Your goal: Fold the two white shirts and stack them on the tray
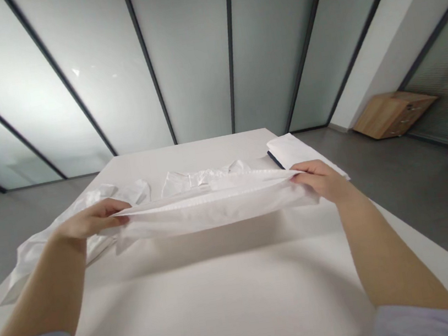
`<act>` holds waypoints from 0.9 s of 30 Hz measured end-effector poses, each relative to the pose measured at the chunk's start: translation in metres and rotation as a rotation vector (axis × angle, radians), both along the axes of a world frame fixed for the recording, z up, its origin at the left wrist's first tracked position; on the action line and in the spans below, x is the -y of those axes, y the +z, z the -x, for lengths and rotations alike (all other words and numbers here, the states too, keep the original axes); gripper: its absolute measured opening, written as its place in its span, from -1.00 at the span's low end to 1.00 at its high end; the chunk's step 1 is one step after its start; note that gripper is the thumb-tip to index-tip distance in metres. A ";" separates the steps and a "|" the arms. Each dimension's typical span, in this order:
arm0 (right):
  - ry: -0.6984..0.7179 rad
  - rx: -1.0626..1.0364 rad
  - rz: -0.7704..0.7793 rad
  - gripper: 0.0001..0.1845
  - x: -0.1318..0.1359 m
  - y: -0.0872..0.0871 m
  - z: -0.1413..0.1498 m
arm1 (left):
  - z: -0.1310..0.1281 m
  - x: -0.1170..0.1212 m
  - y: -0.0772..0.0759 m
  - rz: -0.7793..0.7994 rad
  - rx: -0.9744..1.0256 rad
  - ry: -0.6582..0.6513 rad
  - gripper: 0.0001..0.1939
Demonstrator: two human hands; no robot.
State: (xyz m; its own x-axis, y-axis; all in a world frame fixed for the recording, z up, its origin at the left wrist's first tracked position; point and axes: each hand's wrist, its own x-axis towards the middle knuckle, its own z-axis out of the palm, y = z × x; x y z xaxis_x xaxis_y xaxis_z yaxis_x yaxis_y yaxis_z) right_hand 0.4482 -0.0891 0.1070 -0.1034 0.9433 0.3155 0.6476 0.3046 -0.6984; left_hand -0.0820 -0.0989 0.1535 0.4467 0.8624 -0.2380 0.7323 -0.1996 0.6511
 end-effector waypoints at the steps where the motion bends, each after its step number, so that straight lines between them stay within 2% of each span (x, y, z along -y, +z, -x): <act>1: 0.006 -0.069 0.015 -0.75 -0.002 0.008 -0.002 | 0.001 -0.003 0.007 -0.053 -0.002 0.042 -0.61; 2: 0.011 -0.128 0.021 -0.77 -0.007 0.015 -0.003 | 0.001 -0.009 0.012 -0.125 -0.013 0.098 -0.62; 4: -0.052 -0.164 -0.069 -0.78 -0.026 0.026 0.001 | -0.001 -0.029 0.018 -0.282 -0.074 0.205 -0.64; 7: -0.120 -0.036 -0.230 -0.74 -0.071 0.032 0.017 | -0.007 -0.072 0.016 -0.411 -0.204 0.245 -0.69; 10: -0.155 0.115 -0.270 -0.69 -0.120 0.018 0.041 | -0.019 -0.114 -0.002 -0.437 -0.372 0.296 -0.77; 12: -0.231 0.209 -0.297 -0.66 -0.146 0.001 0.059 | -0.031 -0.132 -0.020 -0.467 -0.491 0.450 -0.77; 14: -0.304 0.308 -0.281 -0.62 -0.161 -0.017 0.076 | -0.046 -0.137 -0.041 -0.566 -0.523 0.600 -0.65; 16: -0.307 0.384 -0.272 -0.57 -0.165 -0.034 0.090 | -0.064 -0.132 -0.060 -0.686 -0.502 0.625 -0.56; 18: -0.238 0.441 -0.264 -0.56 -0.161 -0.048 0.103 | -0.084 -0.121 -0.079 -0.697 -0.485 0.539 -0.56; 21: -0.087 0.534 -0.187 -0.59 -0.146 -0.068 0.120 | -0.114 -0.105 -0.107 -0.572 -0.505 0.348 -0.54; 23: -0.008 0.609 -0.088 -0.59 -0.133 -0.083 0.131 | -0.131 -0.097 -0.126 -0.469 -0.528 0.269 -0.43; 27: 0.014 0.709 0.137 -0.41 -0.109 -0.114 0.145 | -0.146 -0.091 -0.157 -0.335 -0.561 0.291 -0.27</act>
